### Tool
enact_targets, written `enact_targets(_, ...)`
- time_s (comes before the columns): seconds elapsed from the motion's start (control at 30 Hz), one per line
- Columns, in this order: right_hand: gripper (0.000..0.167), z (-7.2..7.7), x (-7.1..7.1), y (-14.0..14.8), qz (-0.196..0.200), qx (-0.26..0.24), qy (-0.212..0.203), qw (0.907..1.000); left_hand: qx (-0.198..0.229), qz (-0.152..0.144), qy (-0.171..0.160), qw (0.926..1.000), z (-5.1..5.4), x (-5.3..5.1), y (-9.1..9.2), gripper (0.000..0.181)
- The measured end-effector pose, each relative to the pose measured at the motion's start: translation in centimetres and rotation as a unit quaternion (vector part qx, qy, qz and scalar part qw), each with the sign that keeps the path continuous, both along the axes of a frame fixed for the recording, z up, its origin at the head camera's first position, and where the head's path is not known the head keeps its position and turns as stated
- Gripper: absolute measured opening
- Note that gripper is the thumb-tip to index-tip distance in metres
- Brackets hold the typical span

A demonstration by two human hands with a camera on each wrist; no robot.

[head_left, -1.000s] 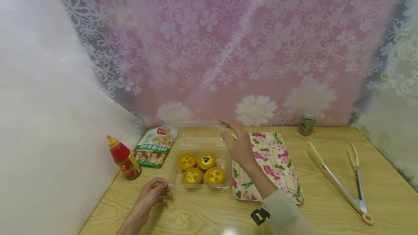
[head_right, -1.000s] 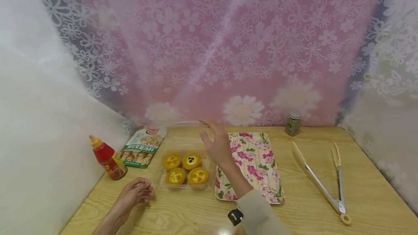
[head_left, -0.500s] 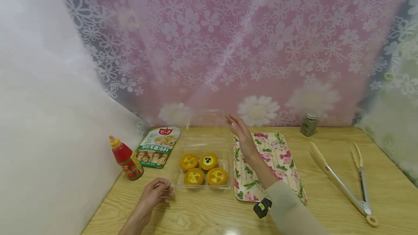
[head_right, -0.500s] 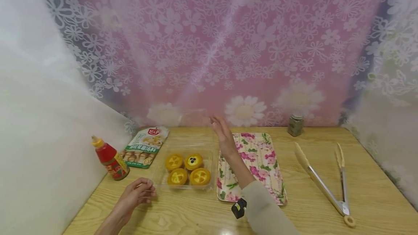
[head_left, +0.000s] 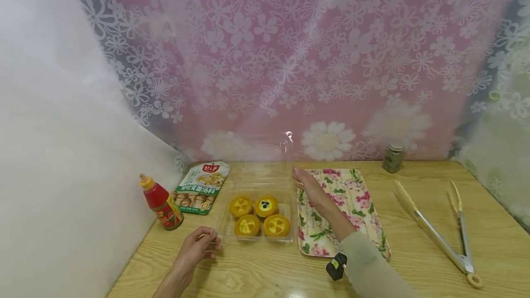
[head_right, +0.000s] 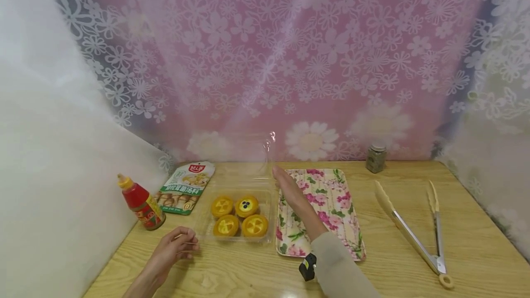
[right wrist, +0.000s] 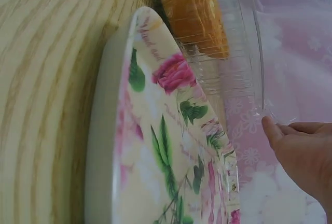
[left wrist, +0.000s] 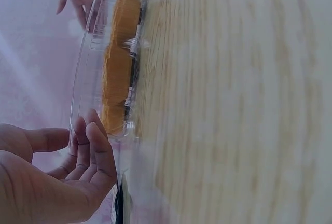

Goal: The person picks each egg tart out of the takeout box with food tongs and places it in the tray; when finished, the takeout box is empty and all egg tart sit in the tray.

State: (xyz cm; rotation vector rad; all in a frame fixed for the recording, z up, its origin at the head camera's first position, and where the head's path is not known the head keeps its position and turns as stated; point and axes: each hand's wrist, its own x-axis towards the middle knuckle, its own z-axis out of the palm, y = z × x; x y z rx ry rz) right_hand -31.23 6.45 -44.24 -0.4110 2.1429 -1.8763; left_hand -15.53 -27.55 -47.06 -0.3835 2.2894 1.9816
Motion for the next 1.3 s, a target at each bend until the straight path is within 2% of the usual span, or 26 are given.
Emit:
enact_targets(0.17, 0.088, -0.7, 0.0, 0.1, -0.003, 0.028, -0.043, 0.9987, -0.003, 0.001, 0.001, 1.0000, -0.1, 0.0, 0.0, 0.029)
enact_targets(0.33, 0.089, -1.1, -0.1, 0.2, 0.001, 0.023, -0.049, 0.9985, -0.004, -0.002, 0.003, 1.0000, 0.0, 0.0, 0.1, 0.030)
enact_targets(0.67, 0.087, -1.5, -0.1, 0.8, -0.003, 0.008, -0.045, 0.9990, 0.002, 0.020, -0.010, 0.9998, -0.2, -0.3, 0.2, 0.028)
enact_targets(0.9, 0.076, -0.9, 0.8, 1.8, 0.001, 0.005, -0.017, 0.9998, 0.024, 0.028, -0.012, 0.9993, -0.3, -0.3, 0.1, 0.031)
enact_targets(1.1, 0.069, 0.3, 2.4, 3.6, 0.033, 0.005, 0.029, 0.9990, 0.024, 0.041, -0.009, 0.9988, -0.5, -0.6, 0.1, 0.033)
enact_targets(1.3, 0.065, 1.1, 3.9, 6.1, 0.046, 0.008, 0.068, 0.9966, 0.023, 0.046, -0.002, 0.9987, -0.4, -0.8, 0.3, 0.036)
